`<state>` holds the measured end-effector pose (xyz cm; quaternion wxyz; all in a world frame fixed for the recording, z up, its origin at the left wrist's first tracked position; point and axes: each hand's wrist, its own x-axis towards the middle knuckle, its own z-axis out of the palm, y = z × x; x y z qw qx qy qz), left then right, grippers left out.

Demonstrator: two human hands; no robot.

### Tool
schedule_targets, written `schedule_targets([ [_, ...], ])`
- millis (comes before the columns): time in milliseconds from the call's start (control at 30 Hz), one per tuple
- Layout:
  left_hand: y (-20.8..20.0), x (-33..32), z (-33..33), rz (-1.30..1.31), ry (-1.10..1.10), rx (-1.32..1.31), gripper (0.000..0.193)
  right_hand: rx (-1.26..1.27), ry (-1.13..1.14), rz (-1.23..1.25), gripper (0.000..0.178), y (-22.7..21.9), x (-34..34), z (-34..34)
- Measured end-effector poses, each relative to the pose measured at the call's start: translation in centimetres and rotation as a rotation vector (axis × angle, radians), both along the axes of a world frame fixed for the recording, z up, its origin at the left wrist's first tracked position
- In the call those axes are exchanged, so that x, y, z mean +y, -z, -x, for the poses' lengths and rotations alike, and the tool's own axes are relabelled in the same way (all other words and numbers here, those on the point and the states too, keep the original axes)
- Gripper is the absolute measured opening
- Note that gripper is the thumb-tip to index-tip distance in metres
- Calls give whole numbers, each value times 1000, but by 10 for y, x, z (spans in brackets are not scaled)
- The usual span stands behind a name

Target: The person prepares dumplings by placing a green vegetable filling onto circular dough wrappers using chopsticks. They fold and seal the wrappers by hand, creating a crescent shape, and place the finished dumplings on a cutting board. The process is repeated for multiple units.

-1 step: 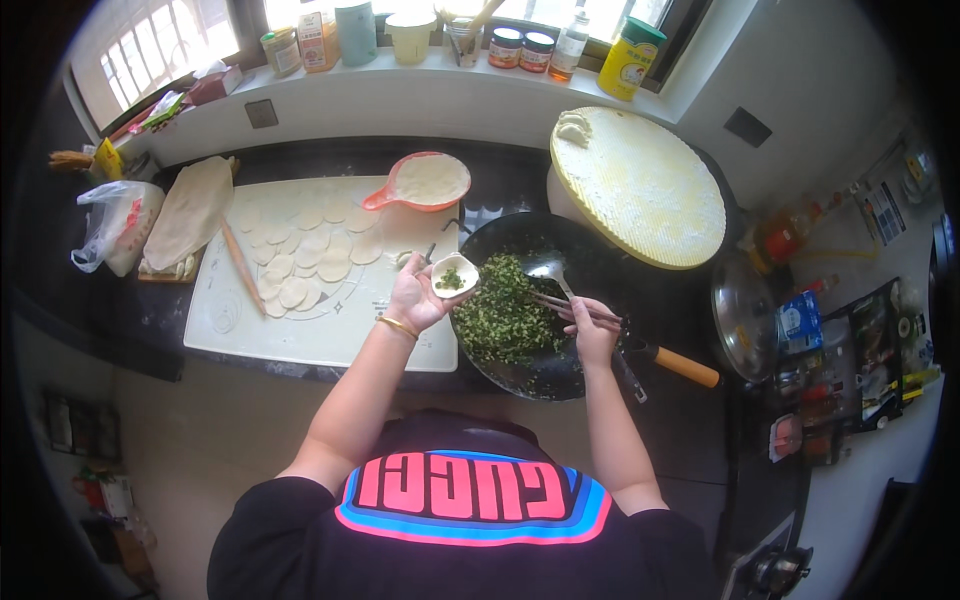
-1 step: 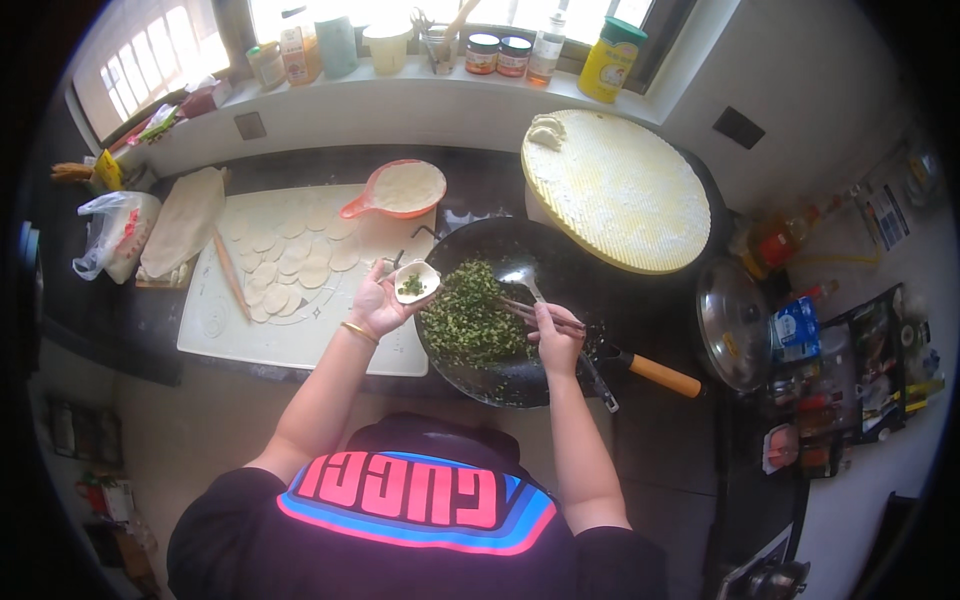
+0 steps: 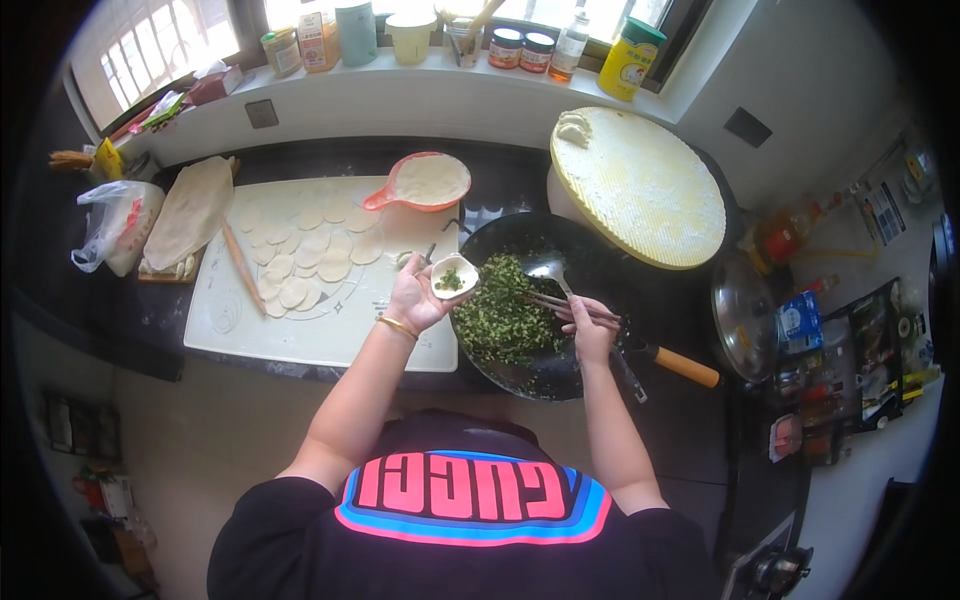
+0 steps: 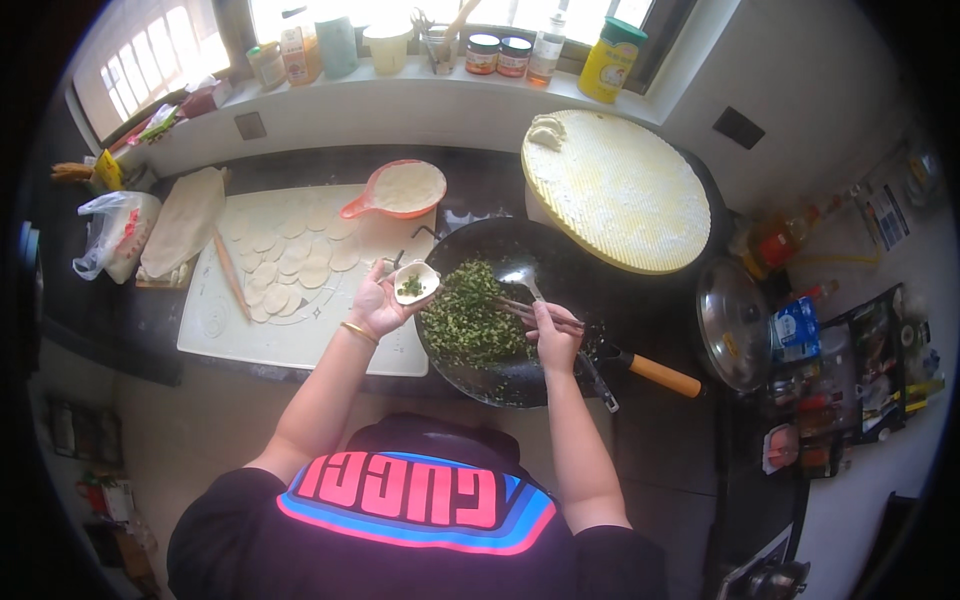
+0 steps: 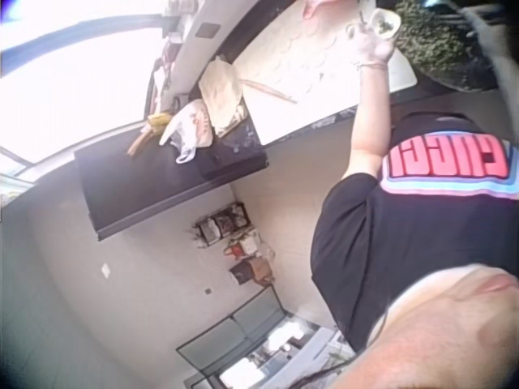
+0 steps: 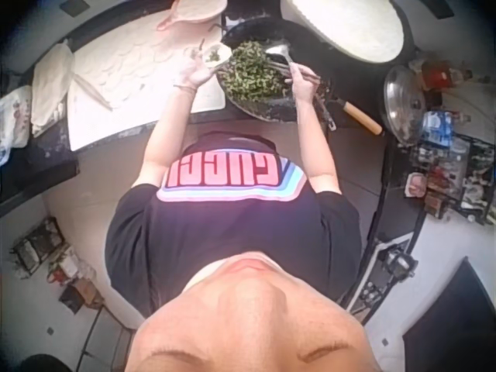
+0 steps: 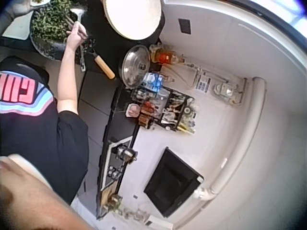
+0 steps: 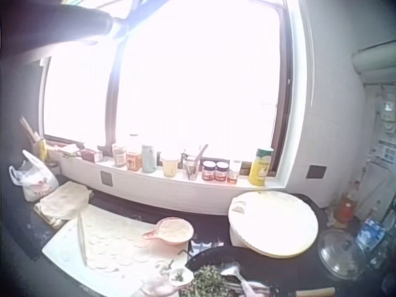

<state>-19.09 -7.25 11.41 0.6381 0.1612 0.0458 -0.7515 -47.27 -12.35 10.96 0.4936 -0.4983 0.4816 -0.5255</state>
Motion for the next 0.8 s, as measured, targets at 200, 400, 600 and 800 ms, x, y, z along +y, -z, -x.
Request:
schedule_targets([
  [200,-3,0,5,-73,17,-52,72,-227,74,-303,16,9,-12,-6],
  [400,-3,-2,4,-115,18,-46,71,-404,77,-428,16,21,-18,0],
  [600,-7,-4,9,-160,9,-64,70,-453,58,-431,14,7,-13,12],
  [800,-14,-15,29,-143,133,-106,71,-381,9,-241,16,-42,13,9],
])
